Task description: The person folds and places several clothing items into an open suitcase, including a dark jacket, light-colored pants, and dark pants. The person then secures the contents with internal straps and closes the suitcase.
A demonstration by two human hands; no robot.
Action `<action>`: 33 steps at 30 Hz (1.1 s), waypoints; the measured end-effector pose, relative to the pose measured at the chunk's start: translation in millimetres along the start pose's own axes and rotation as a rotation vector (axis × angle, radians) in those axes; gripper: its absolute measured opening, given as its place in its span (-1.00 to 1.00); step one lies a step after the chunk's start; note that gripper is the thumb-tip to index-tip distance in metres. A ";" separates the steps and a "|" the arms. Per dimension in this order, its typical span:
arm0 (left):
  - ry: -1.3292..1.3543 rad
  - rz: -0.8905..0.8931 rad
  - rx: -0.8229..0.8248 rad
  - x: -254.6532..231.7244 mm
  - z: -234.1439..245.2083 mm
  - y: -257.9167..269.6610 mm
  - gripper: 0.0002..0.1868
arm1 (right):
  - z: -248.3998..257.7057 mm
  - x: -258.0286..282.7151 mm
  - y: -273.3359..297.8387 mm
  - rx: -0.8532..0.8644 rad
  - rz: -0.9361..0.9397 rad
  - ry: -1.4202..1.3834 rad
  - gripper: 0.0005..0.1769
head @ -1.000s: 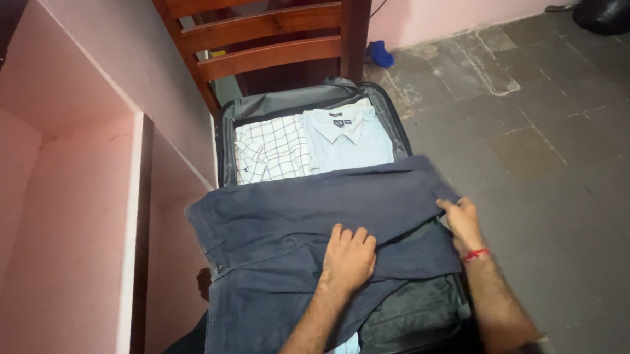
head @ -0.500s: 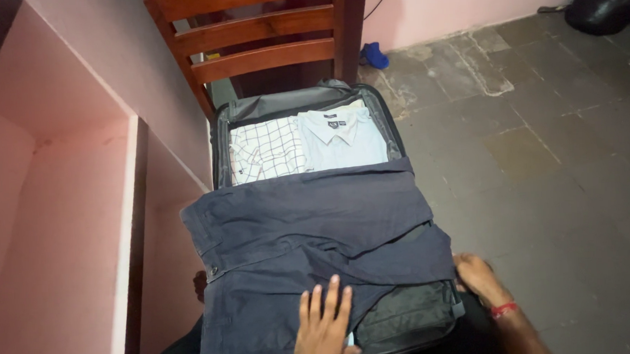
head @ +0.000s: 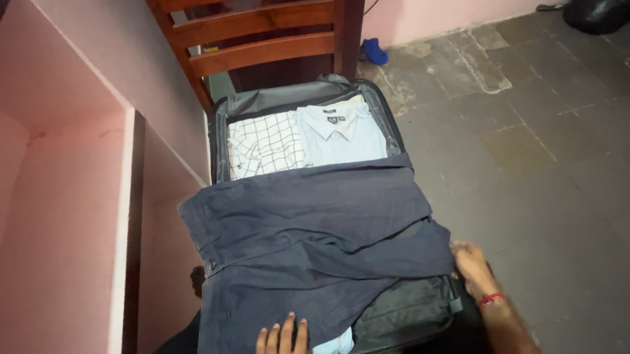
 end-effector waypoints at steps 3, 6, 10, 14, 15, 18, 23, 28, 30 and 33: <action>-0.033 -0.048 -0.133 22.0 3.3 5.4 -0.65 | 12.2 1.0 4.4 -0.226 0.009 -0.252 -0.73; -0.086 -0.059 -0.174 44.9 12.2 14.2 -0.69 | 21.5 17.6 11.3 -0.329 0.119 -0.495 -0.69; -0.093 0.051 -0.191 67.2 20.8 24.7 -0.55 | 26.6 68.9 21.3 -0.357 0.416 -0.647 -0.58; -0.171 0.066 -0.220 95.6 23.2 24.2 -0.58 | 31.0 142.2 54.0 -0.338 0.958 -0.167 -0.50; -0.172 0.068 -0.223 103.4 23.6 22.9 -0.56 | 32.3 156.0 61.3 -0.374 1.021 0.045 -0.53; -0.175 0.066 -0.228 118.5 24.8 22.2 -0.54 | 32.8 182.4 74.4 -0.480 1.127 0.415 -0.66; -0.114 0.091 -0.117 122.6 18.1 34.4 -0.63 | 39.0 193.7 68.7 -0.482 1.115 0.616 -0.66; -0.023 0.011 -0.252 138.0 13.1 30.5 -0.70 | 44.6 189.2 57.6 -0.421 1.118 0.635 -0.71; -0.036 -0.057 -0.297 141.7 17.3 23.7 -0.73 | 43.4 190.1 47.8 -0.320 1.169 0.602 -0.73; -0.082 -0.146 -0.352 145.8 45.9 0.7 -0.79 | 42.5 180.4 31.3 -0.241 1.104 0.380 -0.73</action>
Point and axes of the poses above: each hand's wrist, its own y-axis away from the middle knuckle, its own z-axis out of the back of the hand, x = y × z, the point moved 6 cm from there along -y, towards the middle knuckle, and after that the axes turned 15 degrees about z, right-handed, at the moved point
